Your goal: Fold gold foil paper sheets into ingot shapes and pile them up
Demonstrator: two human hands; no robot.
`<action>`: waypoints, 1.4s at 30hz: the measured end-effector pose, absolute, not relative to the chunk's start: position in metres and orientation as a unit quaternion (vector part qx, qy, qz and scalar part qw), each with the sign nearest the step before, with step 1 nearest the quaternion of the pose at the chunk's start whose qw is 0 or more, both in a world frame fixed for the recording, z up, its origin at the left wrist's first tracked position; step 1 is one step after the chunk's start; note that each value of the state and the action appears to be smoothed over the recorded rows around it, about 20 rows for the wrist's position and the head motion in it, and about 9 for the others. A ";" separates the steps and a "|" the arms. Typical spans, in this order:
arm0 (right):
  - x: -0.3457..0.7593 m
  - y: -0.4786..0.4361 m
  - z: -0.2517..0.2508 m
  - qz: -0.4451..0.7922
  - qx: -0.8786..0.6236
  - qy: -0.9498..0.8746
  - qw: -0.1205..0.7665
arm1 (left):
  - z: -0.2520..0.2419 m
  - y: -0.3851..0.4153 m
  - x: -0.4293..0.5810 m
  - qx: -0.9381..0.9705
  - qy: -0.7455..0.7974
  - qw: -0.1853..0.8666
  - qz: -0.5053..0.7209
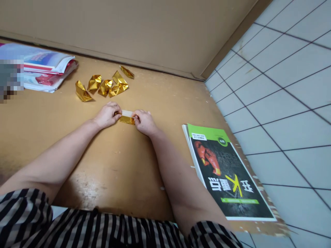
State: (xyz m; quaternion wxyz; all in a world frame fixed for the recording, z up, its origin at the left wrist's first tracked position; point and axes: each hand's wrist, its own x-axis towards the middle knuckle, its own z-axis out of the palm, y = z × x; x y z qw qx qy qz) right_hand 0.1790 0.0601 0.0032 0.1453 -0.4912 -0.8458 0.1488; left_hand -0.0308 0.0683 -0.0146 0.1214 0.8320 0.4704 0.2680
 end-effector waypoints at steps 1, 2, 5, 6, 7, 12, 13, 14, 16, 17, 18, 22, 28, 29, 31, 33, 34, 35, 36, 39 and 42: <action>0.179 0.060 0.003 0.147 -0.491 -0.846 0.148 | -0.014 0.069 -0.031 0.832 0.472 0.122 0.265; 0.179 0.060 0.003 0.147 -0.492 -0.845 0.150 | -0.013 0.070 -0.031 0.832 0.473 0.123 0.262; 0.181 0.059 0.001 0.149 -0.494 -0.842 0.157 | -0.011 0.072 -0.031 0.834 0.473 0.126 0.253; 0.182 0.058 0.000 0.151 -0.493 -0.841 0.161 | -0.011 0.073 -0.032 0.836 0.472 0.127 0.249; 0.183 0.057 -0.001 0.152 -0.492 -0.841 0.165 | -0.011 0.074 -0.032 0.838 0.470 0.128 0.245; 0.188 0.057 -0.008 0.150 -0.496 -0.830 0.204 | -0.009 0.078 -0.034 0.855 0.448 0.120 0.230; 0.189 0.058 -0.010 0.148 -0.497 -0.829 0.210 | -0.009 0.078 -0.034 0.858 0.445 0.118 0.228; 0.189 0.058 -0.011 0.147 -0.498 -0.827 0.215 | -0.008 0.079 -0.035 0.860 0.443 0.117 0.225; 0.189 0.060 -0.012 0.144 -0.502 -0.824 0.220 | -0.008 0.079 -0.035 0.862 0.442 0.112 0.221; 0.189 0.060 -0.013 0.141 -0.504 -0.823 0.221 | -0.008 0.079 -0.035 0.864 0.441 0.108 0.219; 0.189 0.060 -0.013 0.137 -0.507 -0.822 0.221 | -0.008 0.079 -0.035 0.865 0.440 0.104 0.218; 0.188 0.060 -0.014 0.119 -0.512 -0.821 0.221 | -0.008 0.077 -0.034 0.867 0.440 0.085 0.217; 0.188 0.059 -0.013 0.101 -0.518 -0.821 0.216 | -0.011 0.074 -0.033 0.869 0.434 0.060 0.231; 0.188 0.058 -0.012 0.098 -0.521 -0.821 0.212 | -0.012 0.075 -0.033 0.870 0.432 0.059 0.229; 0.187 0.055 -0.010 0.090 -0.522 -0.823 0.203 | -0.012 0.075 -0.034 0.875 0.426 0.055 0.223; 0.187 0.052 -0.007 0.080 -0.516 -0.830 0.196 | -0.011 0.074 -0.034 0.883 0.416 0.047 0.214; 0.187 0.050 -0.005 0.075 -0.513 -0.834 0.191 | -0.011 0.074 -0.034 0.886 0.411 0.043 0.209; 0.186 0.048 -0.003 0.070 -0.511 -0.837 0.184 | -0.010 0.073 -0.034 0.889 0.409 0.040 0.202; 0.186 0.047 -0.002 0.066 -0.511 -0.839 0.176 | -0.009 0.072 -0.033 0.891 0.408 0.037 0.196; 0.184 0.044 0.002 0.055 -0.517 -0.841 0.148 | -0.007 0.070 -0.031 0.894 0.408 0.029 0.184; 0.183 0.043 0.003 0.050 -0.513 -0.845 0.138 | -0.005 0.068 -0.030 0.894 0.411 0.030 0.177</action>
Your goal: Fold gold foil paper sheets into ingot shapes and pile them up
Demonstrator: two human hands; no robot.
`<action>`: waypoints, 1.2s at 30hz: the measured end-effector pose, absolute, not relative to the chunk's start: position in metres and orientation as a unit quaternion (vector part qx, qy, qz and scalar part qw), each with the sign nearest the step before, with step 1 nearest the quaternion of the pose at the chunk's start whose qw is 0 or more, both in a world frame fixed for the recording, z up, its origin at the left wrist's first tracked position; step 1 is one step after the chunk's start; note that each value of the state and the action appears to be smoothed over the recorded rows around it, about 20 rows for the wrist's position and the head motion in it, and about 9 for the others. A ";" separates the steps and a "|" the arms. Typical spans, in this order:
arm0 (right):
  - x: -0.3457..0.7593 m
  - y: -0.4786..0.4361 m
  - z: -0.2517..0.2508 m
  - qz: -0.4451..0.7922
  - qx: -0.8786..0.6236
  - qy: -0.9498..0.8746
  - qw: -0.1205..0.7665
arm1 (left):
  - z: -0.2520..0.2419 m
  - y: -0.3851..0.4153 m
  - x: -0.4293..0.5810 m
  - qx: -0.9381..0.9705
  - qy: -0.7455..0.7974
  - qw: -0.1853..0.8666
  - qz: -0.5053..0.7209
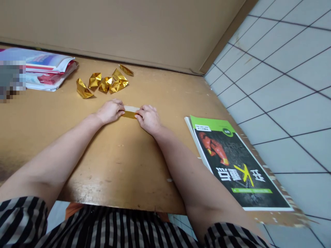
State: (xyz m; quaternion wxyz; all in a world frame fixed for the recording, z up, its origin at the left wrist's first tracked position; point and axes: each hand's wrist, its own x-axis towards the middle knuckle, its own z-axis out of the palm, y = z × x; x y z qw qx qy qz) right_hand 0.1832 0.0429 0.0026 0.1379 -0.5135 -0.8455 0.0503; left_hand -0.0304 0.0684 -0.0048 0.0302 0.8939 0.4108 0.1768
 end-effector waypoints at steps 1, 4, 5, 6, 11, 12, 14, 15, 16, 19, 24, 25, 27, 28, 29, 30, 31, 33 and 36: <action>0.183 0.043 0.002 0.051 -0.509 -0.848 0.141 | -0.004 0.068 -0.030 0.893 0.414 0.033 0.173; 0.185 0.044 -0.001 0.057 -0.496 -0.852 0.158 | -0.003 0.069 -0.031 0.891 0.420 0.042 0.166; 0.186 0.044 -0.002 0.058 -0.493 -0.852 0.164 | -0.003 0.069 -0.031 0.891 0.419 0.044 0.167; 0.186 0.045 -0.003 0.059 -0.493 -0.852 0.169 | -0.003 0.069 -0.031 0.892 0.418 0.046 0.168; 0.188 0.047 -0.007 0.074 -0.502 -0.842 0.183 | -0.001 0.067 -0.029 0.888 0.425 0.059 0.165; 0.188 0.048 -0.007 0.077 -0.503 -0.840 0.187 | -0.001 0.066 -0.029 0.887 0.428 0.062 0.162; 0.189 0.049 -0.008 0.085 -0.505 -0.836 0.196 | 0.000 0.065 -0.027 0.885 0.434 0.065 0.157; 0.189 0.050 -0.008 0.089 -0.505 -0.834 0.202 | 0.000 0.064 -0.027 0.884 0.437 0.062 0.155; 0.190 0.052 -0.009 0.095 -0.506 -0.832 0.207 | 0.000 0.063 -0.026 0.884 0.437 0.057 0.153; 0.191 0.056 -0.011 0.109 -0.514 -0.822 0.221 | 0.001 0.060 -0.021 0.891 0.430 0.032 0.144; 0.194 0.060 -0.013 0.121 -0.531 -0.804 0.239 | 0.014 0.046 -0.006 0.896 0.439 -0.009 0.069; 0.195 0.060 -0.013 0.122 -0.532 -0.802 0.242 | 0.018 0.042 -0.002 0.899 0.435 -0.011 0.047; 0.196 0.059 -0.013 0.124 -0.535 -0.798 0.247 | 0.024 0.035 0.005 0.902 0.431 -0.012 0.002; 0.196 0.060 -0.013 0.126 -0.536 -0.797 0.249 | 0.025 0.031 0.008 0.901 0.434 -0.012 -0.019; 0.197 0.060 -0.013 0.129 -0.536 -0.796 0.250 | 0.027 0.029 0.011 0.899 0.437 -0.014 -0.030; 0.197 0.060 -0.014 0.134 -0.535 -0.796 0.251 | 0.027 0.027 0.013 0.898 0.438 -0.016 -0.039; 0.198 0.061 -0.015 0.138 -0.534 -0.795 0.254 | 0.027 0.025 0.014 0.898 0.438 -0.018 -0.046; 0.199 0.064 -0.016 0.145 -0.530 -0.794 0.261 | 0.028 0.023 0.016 0.899 0.434 -0.023 -0.057; 0.200 0.067 -0.019 0.156 -0.531 -0.789 0.267 | 0.032 0.020 0.018 0.898 0.431 -0.031 -0.087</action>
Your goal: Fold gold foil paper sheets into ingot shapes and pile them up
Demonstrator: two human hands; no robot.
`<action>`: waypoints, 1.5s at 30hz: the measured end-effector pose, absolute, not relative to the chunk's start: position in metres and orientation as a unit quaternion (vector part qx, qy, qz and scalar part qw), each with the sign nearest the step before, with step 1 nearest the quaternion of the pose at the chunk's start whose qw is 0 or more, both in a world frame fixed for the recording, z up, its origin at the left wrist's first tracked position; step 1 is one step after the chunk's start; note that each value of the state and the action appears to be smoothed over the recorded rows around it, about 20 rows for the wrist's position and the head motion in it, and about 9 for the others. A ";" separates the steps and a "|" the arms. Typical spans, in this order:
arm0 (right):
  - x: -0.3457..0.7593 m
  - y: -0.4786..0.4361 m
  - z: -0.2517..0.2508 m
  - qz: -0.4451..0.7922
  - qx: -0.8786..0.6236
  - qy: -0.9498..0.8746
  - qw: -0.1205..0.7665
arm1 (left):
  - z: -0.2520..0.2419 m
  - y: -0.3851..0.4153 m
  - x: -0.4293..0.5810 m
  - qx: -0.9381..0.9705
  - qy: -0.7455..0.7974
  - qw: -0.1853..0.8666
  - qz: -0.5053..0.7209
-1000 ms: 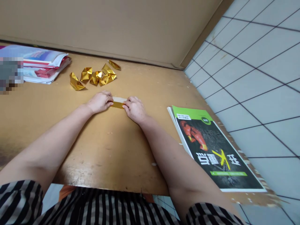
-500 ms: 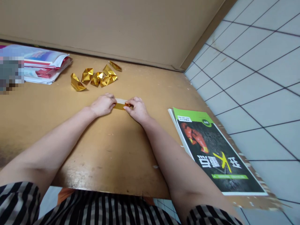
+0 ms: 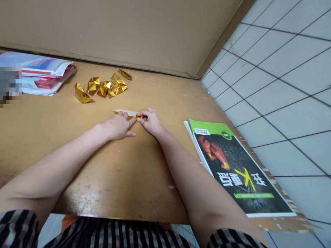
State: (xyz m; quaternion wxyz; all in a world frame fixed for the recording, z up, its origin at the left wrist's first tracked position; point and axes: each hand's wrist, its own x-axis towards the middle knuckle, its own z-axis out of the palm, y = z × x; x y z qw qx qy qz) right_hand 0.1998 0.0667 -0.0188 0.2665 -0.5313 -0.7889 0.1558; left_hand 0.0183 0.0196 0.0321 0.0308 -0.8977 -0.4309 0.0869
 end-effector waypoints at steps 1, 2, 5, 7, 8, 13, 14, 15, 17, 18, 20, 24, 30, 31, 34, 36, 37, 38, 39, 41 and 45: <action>0.200 0.067 -0.019 0.160 -0.533 -0.787 0.267 | 0.034 0.018 0.019 -0.895 -0.432 0.033 0.101; 0.200 0.067 -0.019 0.163 -0.535 -0.785 0.266 | 0.037 0.017 0.021 -0.893 -0.434 0.035 0.115; 0.199 0.067 -0.018 0.169 -0.541 -0.781 0.262 | 0.042 0.013 0.023 -0.891 -0.434 0.037 0.130; 0.198 0.067 -0.017 0.173 -0.547 -0.777 0.260 | 0.042 0.014 0.023 -0.893 -0.430 0.034 0.126; 0.198 0.067 -0.017 0.177 -0.550 -0.774 0.260 | 0.041 0.014 0.022 -0.895 -0.428 0.033 0.123; 0.198 0.072 -0.019 0.187 -0.555 -0.763 0.272 | 0.031 0.020 0.017 -0.903 -0.422 0.026 0.078; 0.199 0.073 -0.020 0.186 -0.555 -0.762 0.278 | 0.030 0.020 0.017 -0.903 -0.422 0.025 0.073; 0.200 0.074 -0.020 0.184 -0.557 -0.759 0.283 | 0.030 0.020 0.017 -0.903 -0.422 0.025 0.072; 0.201 0.075 -0.021 0.180 -0.566 -0.751 0.289 | 0.032 0.019 0.018 -0.903 -0.422 0.024 0.079; 0.202 0.076 -0.020 0.179 -0.571 -0.747 0.290 | 0.033 0.018 0.018 -0.901 -0.424 0.022 0.084; 0.203 0.076 -0.019 0.178 -0.581 -0.741 0.287 | 0.034 0.017 0.019 -0.897 -0.434 0.014 0.087; 0.203 0.073 -0.014 0.164 -0.592 -0.739 0.278 | 0.033 0.018 0.018 -0.900 -0.428 0.018 0.074; 0.199 0.064 -0.004 0.120 -0.611 -0.746 0.236 | 0.035 0.017 0.019 -0.903 -0.422 0.027 0.079; 0.197 0.062 -0.003 0.103 -0.609 -0.752 0.229 | 0.036 0.016 0.020 -0.900 -0.427 0.021 0.084; 0.192 0.056 -0.001 0.065 -0.586 -0.779 0.211 | 0.042 0.013 0.024 -0.889 -0.446 -0.002 0.103; 0.188 0.054 -0.001 0.060 -0.569 -0.796 0.198 | 0.043 0.012 0.025 -0.883 -0.455 -0.010 0.112; 0.187 0.054 -0.001 0.064 -0.566 -0.800 0.190 | 0.044 0.012 0.026 -0.883 -0.456 -0.011 0.115; 0.186 0.054 -0.001 0.069 -0.567 -0.800 0.184 | 0.044 0.012 0.026 -0.883 -0.455 -0.011 0.115; 0.186 0.055 -0.002 0.075 -0.573 -0.796 0.181 | 0.045 0.011 0.026 -0.884 -0.453 -0.009 0.116; 0.186 0.058 -0.002 0.087 -0.593 -0.781 0.177 | 0.046 0.011 0.026 -0.885 -0.449 -0.004 0.123; 0.189 0.061 -0.001 0.078 -0.618 -0.761 0.178 | 0.048 0.010 0.026 -0.880 -0.453 -0.003 0.144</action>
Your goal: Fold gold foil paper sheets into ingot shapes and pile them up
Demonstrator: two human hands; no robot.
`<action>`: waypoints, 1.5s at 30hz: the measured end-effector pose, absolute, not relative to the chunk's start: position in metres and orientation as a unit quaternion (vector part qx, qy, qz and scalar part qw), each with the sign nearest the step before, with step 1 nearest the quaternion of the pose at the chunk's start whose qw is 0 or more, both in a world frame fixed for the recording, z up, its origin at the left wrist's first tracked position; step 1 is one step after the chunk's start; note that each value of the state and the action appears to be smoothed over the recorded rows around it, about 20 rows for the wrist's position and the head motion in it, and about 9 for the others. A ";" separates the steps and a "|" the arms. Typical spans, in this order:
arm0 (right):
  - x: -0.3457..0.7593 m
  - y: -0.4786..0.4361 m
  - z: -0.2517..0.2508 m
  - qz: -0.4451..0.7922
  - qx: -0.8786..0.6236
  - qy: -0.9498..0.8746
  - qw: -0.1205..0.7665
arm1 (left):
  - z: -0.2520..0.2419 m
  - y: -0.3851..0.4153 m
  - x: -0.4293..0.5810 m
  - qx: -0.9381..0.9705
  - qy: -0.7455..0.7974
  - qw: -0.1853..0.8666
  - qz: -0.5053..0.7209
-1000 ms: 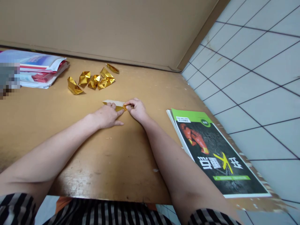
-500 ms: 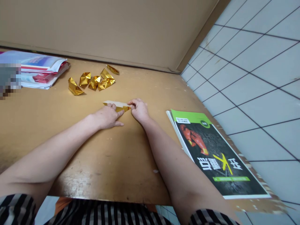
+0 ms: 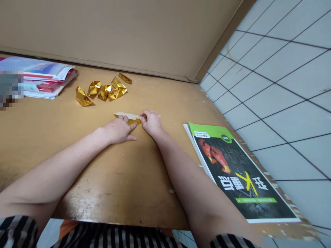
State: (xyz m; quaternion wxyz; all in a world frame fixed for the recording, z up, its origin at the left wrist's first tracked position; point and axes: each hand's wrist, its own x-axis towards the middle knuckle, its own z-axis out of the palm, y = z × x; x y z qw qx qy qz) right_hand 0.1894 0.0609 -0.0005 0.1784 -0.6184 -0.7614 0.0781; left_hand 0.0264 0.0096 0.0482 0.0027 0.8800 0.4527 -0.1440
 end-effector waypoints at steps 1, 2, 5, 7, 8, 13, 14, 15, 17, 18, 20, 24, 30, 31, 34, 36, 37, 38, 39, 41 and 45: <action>0.190 0.060 0.000 0.065 -0.616 -0.763 0.183 | 0.049 0.010 0.026 0.879 0.455 0.006 -0.143; 0.190 0.059 0.000 0.049 -0.609 -0.769 0.189 | 0.049 0.010 0.026 0.878 0.457 0.009 -0.139; 0.188 0.055 -0.001 0.026 -0.562 -0.802 0.200 | 0.049 0.010 0.027 0.879 0.460 0.016 -0.128; 0.185 0.053 -0.002 0.053 -0.524 -0.828 0.191 | 0.048 0.010 0.027 0.881 0.457 0.019 -0.125; 0.183 0.053 -0.003 0.071 -0.512 -0.836 0.185 | 0.048 0.010 0.027 0.882 0.455 0.019 -0.123; 0.179 0.054 -0.004 0.106 -0.518 -0.831 0.172 | 0.046 0.016 0.022 0.891 0.445 0.032 -0.087; 0.179 0.053 -0.003 0.105 -0.520 -0.831 0.165 | 0.045 0.020 0.019 0.894 0.440 0.041 -0.076; 0.179 0.053 -0.002 0.103 -0.520 -0.833 0.157 | 0.043 0.024 0.015 0.897 0.435 0.051 -0.063; 0.178 0.051 0.001 0.098 -0.519 -0.837 0.141 | 0.037 0.035 0.006 0.899 0.431 0.072 -0.024; 0.178 0.050 0.002 0.095 -0.518 -0.839 0.136 | 0.034 0.041 0.001 0.895 0.438 0.082 -0.004; 0.177 0.048 0.003 0.089 -0.516 -0.842 0.129 | 0.026 0.052 -0.009 0.882 0.454 0.112 0.056; 0.177 0.047 0.002 0.085 -0.511 -0.846 0.126 | 0.009 0.066 -0.020 0.849 0.476 0.154 0.170; 0.177 0.047 0.001 0.086 -0.514 -0.845 0.121 | -0.004 0.071 -0.021 0.799 0.516 0.195 0.240; 0.177 0.047 0.000 0.086 -0.513 -0.845 0.122 | -0.006 0.072 -0.022 0.792 0.521 0.195 0.250; 0.178 0.048 -0.001 0.084 -0.512 -0.845 0.129 | -0.008 0.074 -0.022 0.780 0.526 0.194 0.277; 0.178 0.048 -0.002 0.083 -0.513 -0.844 0.131 | -0.008 0.075 -0.023 0.778 0.525 0.195 0.283; 0.178 0.048 -0.002 0.084 -0.512 -0.844 0.132 | -0.008 0.075 -0.024 0.780 0.522 0.199 0.282; 0.178 0.047 -0.002 0.084 -0.512 -0.845 0.132 | -0.007 0.075 -0.025 0.783 0.516 0.208 0.277; 0.178 0.047 -0.002 0.085 -0.512 -0.844 0.132 | -0.005 0.075 -0.027 0.787 0.510 0.221 0.269; 0.178 0.047 -0.001 0.087 -0.514 -0.844 0.130 | -0.002 0.075 -0.030 0.793 0.496 0.253 0.250; 0.179 0.046 0.001 0.087 -0.513 -0.844 0.128 | 0.002 0.073 -0.032 0.783 0.499 0.281 0.244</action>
